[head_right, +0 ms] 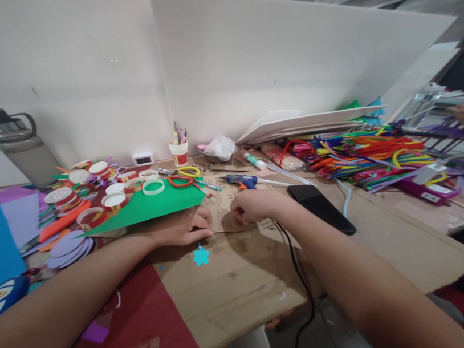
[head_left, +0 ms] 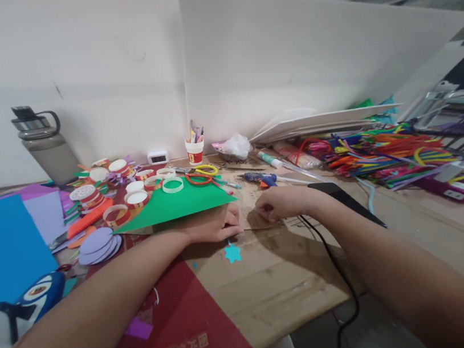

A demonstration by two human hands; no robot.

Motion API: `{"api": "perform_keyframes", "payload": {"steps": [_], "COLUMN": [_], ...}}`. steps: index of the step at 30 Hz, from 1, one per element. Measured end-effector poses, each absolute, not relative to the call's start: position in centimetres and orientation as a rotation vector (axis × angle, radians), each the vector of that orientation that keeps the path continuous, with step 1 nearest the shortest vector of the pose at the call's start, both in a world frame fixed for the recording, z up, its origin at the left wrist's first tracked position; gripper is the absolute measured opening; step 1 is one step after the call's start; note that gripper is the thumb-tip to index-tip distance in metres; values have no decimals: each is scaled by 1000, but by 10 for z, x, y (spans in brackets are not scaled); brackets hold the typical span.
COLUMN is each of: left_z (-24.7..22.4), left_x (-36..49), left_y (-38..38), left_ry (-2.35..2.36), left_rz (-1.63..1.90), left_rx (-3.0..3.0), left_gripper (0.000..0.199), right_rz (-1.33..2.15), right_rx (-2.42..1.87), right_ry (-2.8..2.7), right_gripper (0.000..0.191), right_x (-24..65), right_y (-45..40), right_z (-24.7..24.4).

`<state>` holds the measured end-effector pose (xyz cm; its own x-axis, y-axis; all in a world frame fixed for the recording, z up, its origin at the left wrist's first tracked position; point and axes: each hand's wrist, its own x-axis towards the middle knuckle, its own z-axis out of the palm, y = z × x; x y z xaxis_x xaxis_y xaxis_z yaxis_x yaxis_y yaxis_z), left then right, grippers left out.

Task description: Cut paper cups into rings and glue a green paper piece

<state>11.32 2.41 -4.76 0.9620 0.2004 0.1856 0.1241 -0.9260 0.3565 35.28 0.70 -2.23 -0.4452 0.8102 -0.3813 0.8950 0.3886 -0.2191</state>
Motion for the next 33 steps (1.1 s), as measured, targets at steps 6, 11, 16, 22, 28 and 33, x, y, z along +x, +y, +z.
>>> {"api": "perform_keyframes", "payload": {"steps": [6, 11, 16, 22, 28, 33], "left_z": [-49, -47, -51, -49, -41, -44], "left_x": [115, 116, 117, 118, 114, 116], "left_y": [18, 15, 12, 16, 19, 19], "left_ry": [322, 415, 513, 414, 438, 536], "left_rz": [255, 164, 157, 249, 299, 286], "left_rx": [2799, 2810, 2751, 2600, 2601, 2428], "left_gripper": [34, 40, 45, 40, 43, 44], "right_rz": [-990, -1023, -985, -1083, -1212, -1265], "right_rx": [1446, 1475, 1474, 1473, 1527, 1499], "right_ry": [2495, 2527, 2553, 2535, 2469, 2472], "right_gripper": [6, 18, 18, 20, 19, 17], "right_x": [367, 369, 368, 372, 377, 377], "right_y": [7, 7, 8, 12, 14, 11], "right_z": [-28, -32, -35, -40, -41, -37]}}
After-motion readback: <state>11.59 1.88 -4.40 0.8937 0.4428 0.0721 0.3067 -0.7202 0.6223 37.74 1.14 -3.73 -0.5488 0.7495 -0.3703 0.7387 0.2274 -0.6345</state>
